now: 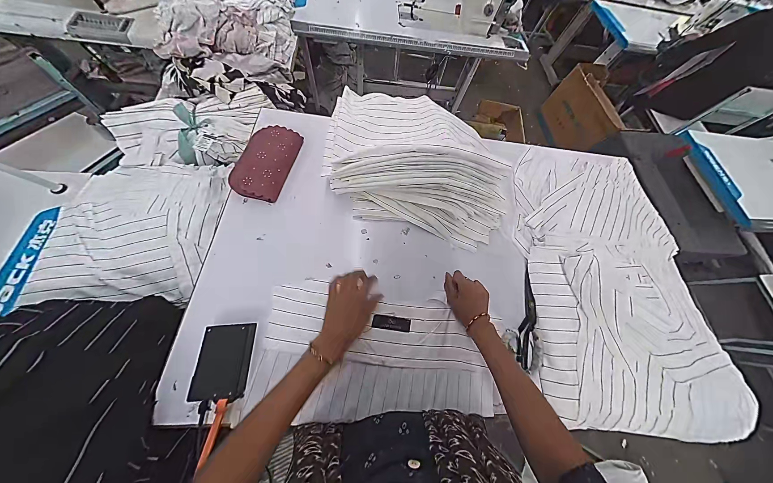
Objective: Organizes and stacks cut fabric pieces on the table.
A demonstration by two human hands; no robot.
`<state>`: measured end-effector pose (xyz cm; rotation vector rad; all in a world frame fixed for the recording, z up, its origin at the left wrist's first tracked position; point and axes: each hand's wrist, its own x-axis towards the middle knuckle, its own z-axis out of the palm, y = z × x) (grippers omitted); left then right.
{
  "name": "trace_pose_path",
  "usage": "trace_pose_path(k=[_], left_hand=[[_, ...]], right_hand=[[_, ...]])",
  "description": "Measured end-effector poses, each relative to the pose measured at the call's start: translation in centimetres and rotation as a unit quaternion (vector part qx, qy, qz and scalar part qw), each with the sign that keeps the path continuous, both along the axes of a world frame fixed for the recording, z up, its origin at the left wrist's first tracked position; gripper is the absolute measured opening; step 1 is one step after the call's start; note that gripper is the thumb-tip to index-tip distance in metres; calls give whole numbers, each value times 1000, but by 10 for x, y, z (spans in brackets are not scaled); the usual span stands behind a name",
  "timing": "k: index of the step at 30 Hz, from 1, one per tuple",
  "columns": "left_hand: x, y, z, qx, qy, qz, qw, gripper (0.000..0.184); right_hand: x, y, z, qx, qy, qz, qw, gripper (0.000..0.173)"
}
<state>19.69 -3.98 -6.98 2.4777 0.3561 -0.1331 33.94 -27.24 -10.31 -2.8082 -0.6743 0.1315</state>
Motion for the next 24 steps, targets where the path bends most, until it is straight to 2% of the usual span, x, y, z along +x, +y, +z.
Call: trace_pose_path(k=[2, 4, 6, 8, 11, 15, 17, 20, 22, 24], left_hand=[[-51, -38, -27, -2, -140, -89, 986, 39], [-94, -49, -62, 68, -216, -135, 965, 49], [-112, -22, -78, 121, -173, -111, 971, 65], [-104, 17, -76, 123, -120, -63, 983, 73], [-76, 61, -70, 122, -68, -35, 990, 77], [-65, 78, -72, 126, -77, -19, 989, 80], [-64, 85, -72, 125, -74, -1, 989, 82], [-63, 89, -75, 132, -69, 11, 989, 88], [-65, 90, -79, 137, -78, 12, 987, 89], [-63, 92, -81, 146, -87, 9, 985, 89]], right_hand=[[6, 5, 2, -8, -8, -22, 1000, 41], [7, 6, 1, -1, -31, -35, 999, 40], [9, 8, 0, 3, -42, -52, 998, 40], [9, 9, 0, -4, -37, -70, 997, 41], [16, 15, 1, -17, -18, -78, 997, 42], [22, 36, 12, -21, 46, -90, 995, 44], [-5, 46, 16, 54, 60, -26, 996, 37], [-103, 46, 14, 135, 53, 170, 975, 39], [-153, 29, 8, 85, 114, 244, 959, 51], [-153, 6, -1, -3, 146, 217, 965, 73]])
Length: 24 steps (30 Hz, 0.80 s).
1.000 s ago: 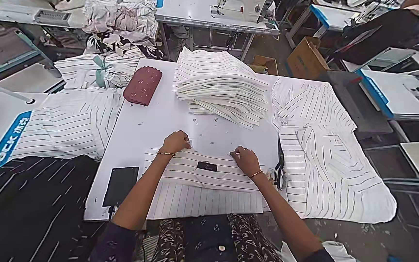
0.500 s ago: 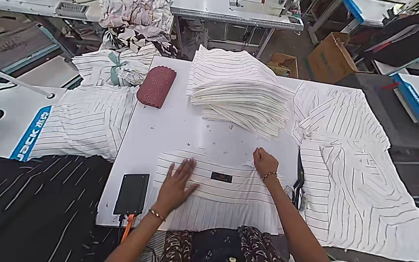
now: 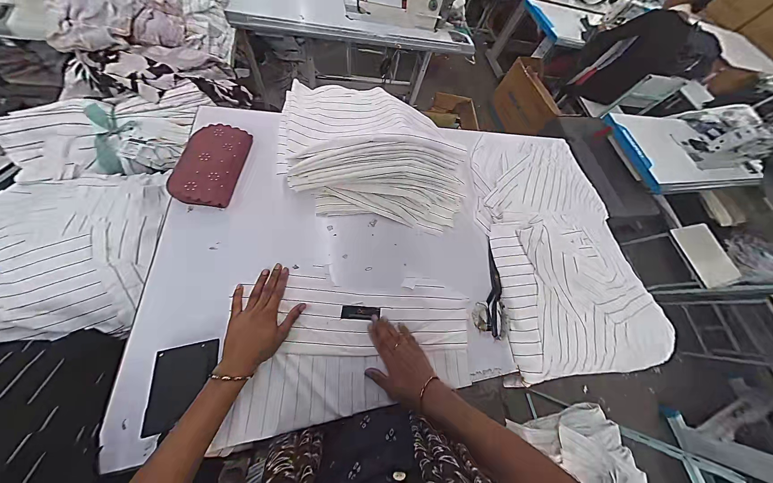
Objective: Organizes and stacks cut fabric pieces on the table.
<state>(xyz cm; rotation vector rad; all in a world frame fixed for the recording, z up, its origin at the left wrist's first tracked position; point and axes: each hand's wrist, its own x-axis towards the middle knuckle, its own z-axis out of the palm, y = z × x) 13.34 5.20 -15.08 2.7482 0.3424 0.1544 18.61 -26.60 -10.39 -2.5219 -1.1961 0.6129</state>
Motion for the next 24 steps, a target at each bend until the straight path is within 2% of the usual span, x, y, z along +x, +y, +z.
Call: trace_pose_path(k=[2, 4, 11, 15, 17, 19, 21, 23, 24], left_hand=[[-1, -1, 0, 3, 5, -2, 1000, 91], [-1, 0, 0, 8, 13, -2, 1000, 92], [2, 1, -2, -2, -16, 8, 1000, 82], [8, 0, 0, -23, -72, 61, 995, 76], [18, -1, 7, -48, -82, 76, 993, 65], [26, 0, 29, -75, -42, 74, 994, 45], [36, -13, 68, -82, 50, 50, 994, 34], [38, -51, 121, -102, 134, 23, 985, 37], [35, -76, 146, -133, 140, 20, 981, 38]], right_hand=[[32, -20, -6, -22, -31, -69, 997, 90], [66, -32, -8, -34, -54, -116, 991, 97], [107, -56, -13, -40, -102, -219, 970, 97], [149, -42, -8, -81, -83, -280, 953, 97], [157, -25, 12, -119, -55, -324, 937, 100], [129, -1, 28, -66, -48, -331, 940, 99], [70, 23, 30, 89, -54, -281, 954, 85], [4, 48, 37, 252, 68, -206, 943, 80], [-21, 59, 43, 292, 145, -171, 930, 89]])
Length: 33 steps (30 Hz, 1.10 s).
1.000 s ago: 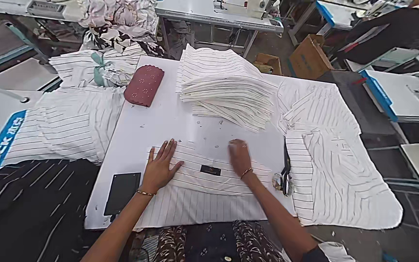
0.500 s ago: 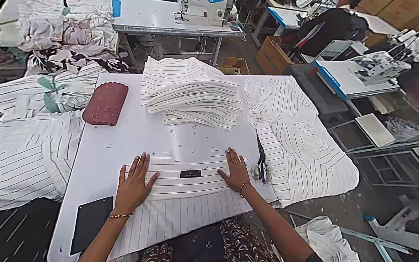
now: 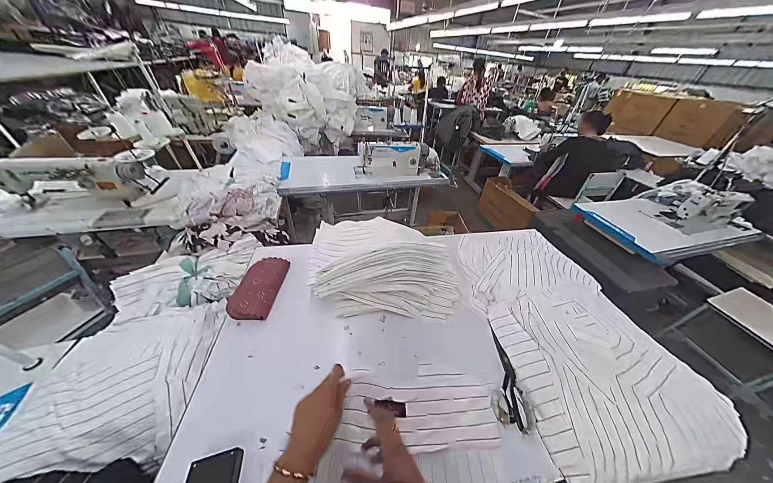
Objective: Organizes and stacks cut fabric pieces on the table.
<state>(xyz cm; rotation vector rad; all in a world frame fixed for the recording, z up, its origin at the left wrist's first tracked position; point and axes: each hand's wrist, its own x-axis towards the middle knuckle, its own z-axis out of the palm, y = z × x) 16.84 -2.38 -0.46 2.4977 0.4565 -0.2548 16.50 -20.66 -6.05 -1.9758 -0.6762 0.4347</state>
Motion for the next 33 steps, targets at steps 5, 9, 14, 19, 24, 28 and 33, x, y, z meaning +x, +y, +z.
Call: trace_pose_path(k=[5, 9, 14, 19, 24, 28, 33], left_hand=[[-43, -54, 69, -252, -311, 72, 914, 35], [-67, -44, 79, -271, -515, -94, 808, 91], [-60, -82, 47, -255, -357, -199, 876, 41], [-65, -42, 37, -196, -436, -128, 869, 15], [-130, 17, 113, -309, -606, -23, 733, 15], [-152, 63, 130, -349, -567, 13, 746, 35], [-120, 65, 65, -271, -337, 287, 855, 42]], right_hand=[[-42, 14, 75, 137, 4, -87, 987, 34], [-13, -38, 142, 227, 41, -49, 972, 16], [-34, -111, 213, 292, -205, -37, 934, 15], [-29, -196, 244, 424, -289, -310, 801, 19], [-43, -239, 216, 282, -325, -378, 820, 22], [-42, -213, 219, 386, -219, -348, 825, 28], [37, -188, 165, 341, 165, -283, 881, 54]])
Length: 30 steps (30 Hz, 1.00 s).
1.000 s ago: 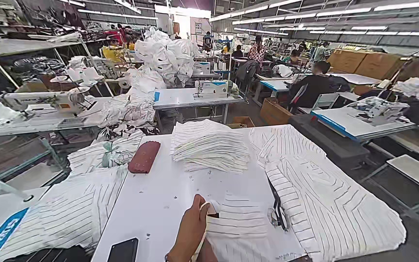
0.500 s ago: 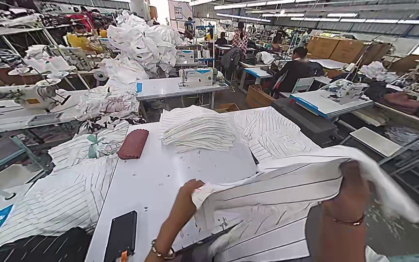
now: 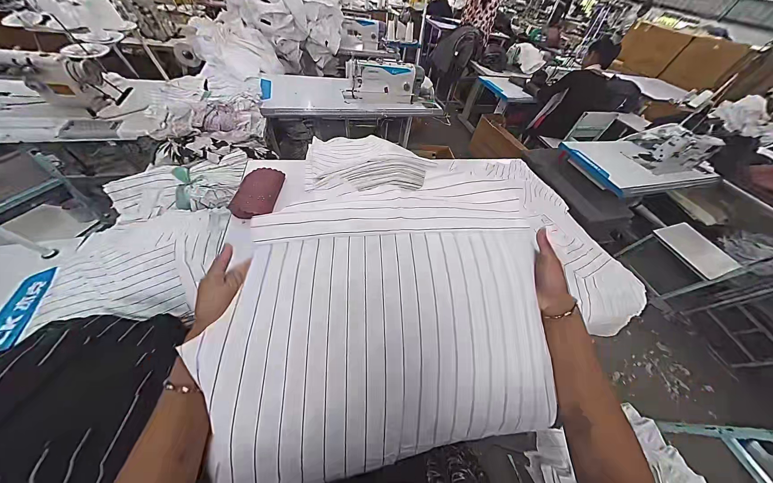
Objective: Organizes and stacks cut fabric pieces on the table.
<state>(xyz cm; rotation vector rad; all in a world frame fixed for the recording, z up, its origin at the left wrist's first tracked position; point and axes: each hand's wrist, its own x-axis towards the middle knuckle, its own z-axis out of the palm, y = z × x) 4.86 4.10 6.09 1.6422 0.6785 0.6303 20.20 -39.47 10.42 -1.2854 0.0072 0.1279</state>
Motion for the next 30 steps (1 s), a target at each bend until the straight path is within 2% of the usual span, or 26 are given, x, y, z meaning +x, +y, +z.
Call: trace_pose_path(k=[1, 2, 4, 5, 6, 7, 9, 11, 13, 15, 16, 18, 21, 23, 25, 26, 28, 29, 30], left_hand=[[-17, -8, -14, -68, -3, -2, 998, 47], [-41, -14, -31, -150, -36, -2, 988, 51], [-106, -9, -75, -275, -62, -100, 954, 65], [-130, -1, -95, -318, -48, -150, 935, 66], [-144, 10, -106, -323, -23, -225, 919, 51], [-146, 18, -105, -276, 0, -275, 921, 32], [-139, 29, -87, -168, -23, -295, 940, 12], [-115, 37, -55, -123, -127, -265, 948, 12], [-91, 44, -20, -100, -176, -260, 944, 33], [-70, 49, 5, -16, -124, -222, 967, 56], [-62, 53, 17, 13, -111, -213, 971, 61], [-53, 66, 35, 33, -144, -206, 967, 62], [-52, 83, 58, 25, -227, -190, 955, 41], [-51, 95, 74, 49, -272, -223, 935, 30], [-51, 108, 82, 123, -261, -249, 925, 38], [-51, 111, 87, 143, -240, -263, 923, 38], [-44, 103, 100, 160, -135, -252, 945, 38], [-34, 93, 106, 164, -59, -213, 961, 40], [-23, 90, 106, 192, -3, -184, 964, 40]], right_hand=[[-3, -9, -25, -63, 58, 29, 996, 57], [-13, -23, -52, -131, 104, 68, 983, 51], [-35, -46, -91, -237, 159, 149, 947, 18], [-43, -56, -104, -243, 176, 167, 939, 8], [-49, -62, -111, -227, 178, 157, 945, 7], [-50, -64, -109, -215, 166, 133, 953, 8], [-43, -56, -84, -192, 112, 64, 973, 10], [-25, -40, -51, -139, 24, 26, 990, 14], [-5, -29, -27, -134, -51, 54, 988, 23], [21, -26, -9, -213, -93, 53, 971, 45], [31, -26, -1, -230, -110, 27, 967, 47], [39, -29, 22, -198, -153, -7, 968, 48], [31, -38, 65, -144, -249, 19, 957, 32], [20, -50, 95, -214, -329, 90, 915, 39], [10, -53, 123, -371, -379, 88, 843, 50], [8, -52, 132, -457, -388, 72, 797, 46], [23, -47, 136, -565, -393, 36, 725, 25], [34, -44, 133, -589, -395, 20, 705, 18], [45, -41, 129, -592, -393, 5, 704, 18]])
